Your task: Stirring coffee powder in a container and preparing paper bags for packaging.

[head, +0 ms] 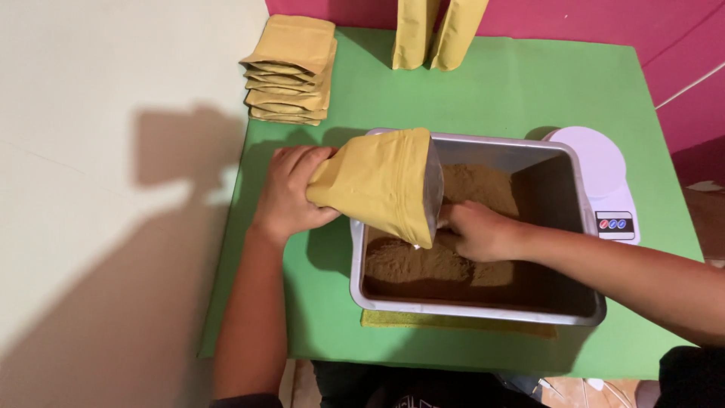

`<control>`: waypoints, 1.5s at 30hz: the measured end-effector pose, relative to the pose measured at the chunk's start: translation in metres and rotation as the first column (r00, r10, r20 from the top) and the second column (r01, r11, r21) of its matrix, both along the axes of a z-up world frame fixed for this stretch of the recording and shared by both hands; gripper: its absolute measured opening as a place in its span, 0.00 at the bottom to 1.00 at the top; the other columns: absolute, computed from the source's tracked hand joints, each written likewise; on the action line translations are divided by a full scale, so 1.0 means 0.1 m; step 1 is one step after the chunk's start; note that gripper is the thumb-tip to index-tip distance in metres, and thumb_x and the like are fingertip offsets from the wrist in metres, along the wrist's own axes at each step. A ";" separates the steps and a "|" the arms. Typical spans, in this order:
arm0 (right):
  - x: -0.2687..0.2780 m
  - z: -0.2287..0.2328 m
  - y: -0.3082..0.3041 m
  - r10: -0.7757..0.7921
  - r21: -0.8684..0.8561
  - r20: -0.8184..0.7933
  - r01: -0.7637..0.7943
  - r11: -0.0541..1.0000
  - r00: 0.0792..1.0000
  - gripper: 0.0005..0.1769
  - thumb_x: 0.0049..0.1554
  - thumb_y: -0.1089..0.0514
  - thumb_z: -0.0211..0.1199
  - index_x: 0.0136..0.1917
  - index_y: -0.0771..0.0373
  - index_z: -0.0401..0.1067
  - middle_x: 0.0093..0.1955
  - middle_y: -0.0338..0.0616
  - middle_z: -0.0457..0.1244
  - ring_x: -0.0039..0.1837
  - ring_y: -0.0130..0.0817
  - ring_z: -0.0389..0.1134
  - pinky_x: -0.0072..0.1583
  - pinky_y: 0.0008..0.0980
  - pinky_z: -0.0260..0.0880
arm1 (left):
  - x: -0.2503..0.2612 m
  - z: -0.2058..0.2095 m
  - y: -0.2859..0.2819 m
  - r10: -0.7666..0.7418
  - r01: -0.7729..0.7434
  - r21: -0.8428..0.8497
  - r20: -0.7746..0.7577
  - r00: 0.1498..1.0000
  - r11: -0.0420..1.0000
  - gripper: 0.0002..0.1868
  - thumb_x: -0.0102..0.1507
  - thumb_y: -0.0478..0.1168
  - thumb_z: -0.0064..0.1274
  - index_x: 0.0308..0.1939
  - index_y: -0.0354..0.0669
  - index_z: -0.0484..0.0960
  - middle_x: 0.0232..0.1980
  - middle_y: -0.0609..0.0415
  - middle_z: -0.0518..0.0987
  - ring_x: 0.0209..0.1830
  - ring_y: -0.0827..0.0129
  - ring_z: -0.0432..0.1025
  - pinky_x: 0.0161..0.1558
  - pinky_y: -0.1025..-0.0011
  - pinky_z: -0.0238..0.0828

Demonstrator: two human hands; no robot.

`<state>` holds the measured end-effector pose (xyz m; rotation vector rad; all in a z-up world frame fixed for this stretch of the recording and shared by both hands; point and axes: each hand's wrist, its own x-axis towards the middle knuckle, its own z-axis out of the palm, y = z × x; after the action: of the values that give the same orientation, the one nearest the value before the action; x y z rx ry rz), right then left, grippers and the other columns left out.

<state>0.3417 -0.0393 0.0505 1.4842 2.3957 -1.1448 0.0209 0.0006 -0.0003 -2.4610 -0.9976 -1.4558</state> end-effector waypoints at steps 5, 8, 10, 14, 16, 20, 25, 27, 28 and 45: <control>0.14 0.47 -0.06 -0.027 -0.012 0.057 0.028 1.000 0.998 0.16 0.60 0.57 0.58 0.58 0.59 0.79 0.57 0.50 0.73 0.63 0.53 0.73 0.63 0.53 0.73 | 0.00 0.10 -0.07 0.001 -0.002 -0.027 -0.031 1.000 1.000 0.41 0.37 0.47 0.73 0.55 0.41 0.82 0.45 0.50 0.81 0.45 0.55 0.79 0.48 0.61 0.70; 0.30 0.80 -0.06 -0.023 0.038 0.052 0.021 0.999 0.998 0.15 0.58 0.59 0.59 0.55 0.58 0.82 0.53 0.50 0.75 0.60 0.52 0.76 0.61 0.48 0.75 | 0.02 0.15 -0.12 0.032 -0.034 -0.041 -0.054 0.998 0.999 0.40 0.39 0.46 0.73 0.55 0.41 0.81 0.45 0.49 0.81 0.45 0.55 0.79 0.49 0.60 0.69; 0.43 1.00 -0.03 -0.010 0.080 0.060 0.005 0.997 0.998 0.14 0.58 0.59 0.60 0.53 0.55 0.83 0.51 0.49 0.76 0.58 0.50 0.77 0.60 0.45 0.76 | 0.02 0.18 -0.14 0.048 -0.051 -0.043 -0.065 0.997 0.998 0.39 0.39 0.46 0.73 0.55 0.41 0.81 0.45 0.50 0.81 0.45 0.55 0.79 0.49 0.60 0.69; 0.69 1.32 0.08 -0.081 0.098 0.102 0.071 0.993 0.991 0.16 0.57 0.57 0.60 0.54 0.54 0.84 0.55 0.42 0.77 0.58 0.40 0.78 0.64 0.40 0.75 | 0.01 0.17 -0.15 0.075 -0.085 -0.075 -0.132 0.988 0.994 0.38 0.42 0.48 0.69 0.55 0.43 0.80 0.47 0.52 0.81 0.46 0.57 0.77 0.49 0.61 0.64; 0.69 1.51 0.12 -0.127 0.099 0.179 0.111 0.989 0.976 0.17 0.58 0.52 0.59 0.56 0.49 0.85 0.61 0.30 0.77 0.62 0.27 0.78 0.68 0.32 0.74 | 0.01 0.16 -0.17 0.099 -0.120 -0.108 -0.183 0.978 0.987 0.37 0.43 0.50 0.65 0.56 0.43 0.79 0.49 0.54 0.81 0.48 0.58 0.75 0.51 0.61 0.59; 0.42 1.83 0.17 -0.172 0.176 0.240 0.132 0.976 0.955 0.16 0.60 0.54 0.59 0.55 0.49 0.86 0.49 0.30 0.79 0.46 0.27 0.74 0.50 0.29 0.69 | 0.03 0.15 -0.15 0.097 -0.118 -0.116 -0.175 0.980 0.986 0.36 0.43 0.48 0.64 0.55 0.43 0.79 0.48 0.55 0.81 0.47 0.59 0.75 0.51 0.62 0.59; 0.22 1.46 0.23 -0.068 0.413 0.164 -0.006 0.911 0.984 0.13 0.55 0.52 0.62 0.51 0.42 0.83 0.49 0.33 0.75 0.58 0.45 0.74 0.61 0.45 0.73 | 0.03 0.13 -0.13 0.069 -0.082 -0.099 -0.126 0.990 0.992 0.43 0.35 0.46 0.71 0.55 0.43 0.81 0.44 0.50 0.81 0.46 0.55 0.79 0.48 0.59 0.70; 0.12 1.26 0.09 -0.024 0.678 0.297 -0.193 0.709 0.955 0.08 0.56 0.46 0.62 0.49 0.39 0.77 0.48 0.26 0.71 0.50 0.41 0.74 0.52 0.45 0.76 | 0.04 0.13 -0.14 0.041 -0.059 -0.179 -0.103 0.994 0.982 0.42 0.35 0.45 0.69 0.55 0.42 0.80 0.44 0.48 0.81 0.45 0.51 0.79 0.48 0.57 0.70; 0.12 1.19 0.01 -0.022 0.678 0.297 -0.194 0.709 0.955 0.08 0.56 0.46 0.62 0.49 0.39 0.77 0.48 0.26 0.71 0.50 0.41 0.74 0.52 0.45 0.76 | 0.03 0.10 -0.12 0.042 -0.061 -0.179 -0.104 0.994 0.982 0.42 0.35 0.45 0.69 0.55 0.42 0.80 0.44 0.48 0.81 0.45 0.51 0.79 0.48 0.57 0.70; 0.70 0.15 0.01 -0.061 0.652 -0.035 0.069 0.755 0.998 0.13 0.55 0.64 0.63 0.52 0.54 0.81 0.47 0.45 0.73 0.52 0.51 0.75 0.52 0.45 0.75 | -0.01 -0.17 -0.02 0.039 -0.060 -0.233 -0.093 0.995 0.971 0.48 0.34 0.50 0.71 0.60 0.46 0.79 0.49 0.49 0.81 0.48 0.53 0.79 0.53 0.60 0.70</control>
<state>0.4119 -0.0387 0.0656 1.7250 2.9435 -0.2855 0.0194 -0.0010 -0.0175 -2.6119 -1.2707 -1.2678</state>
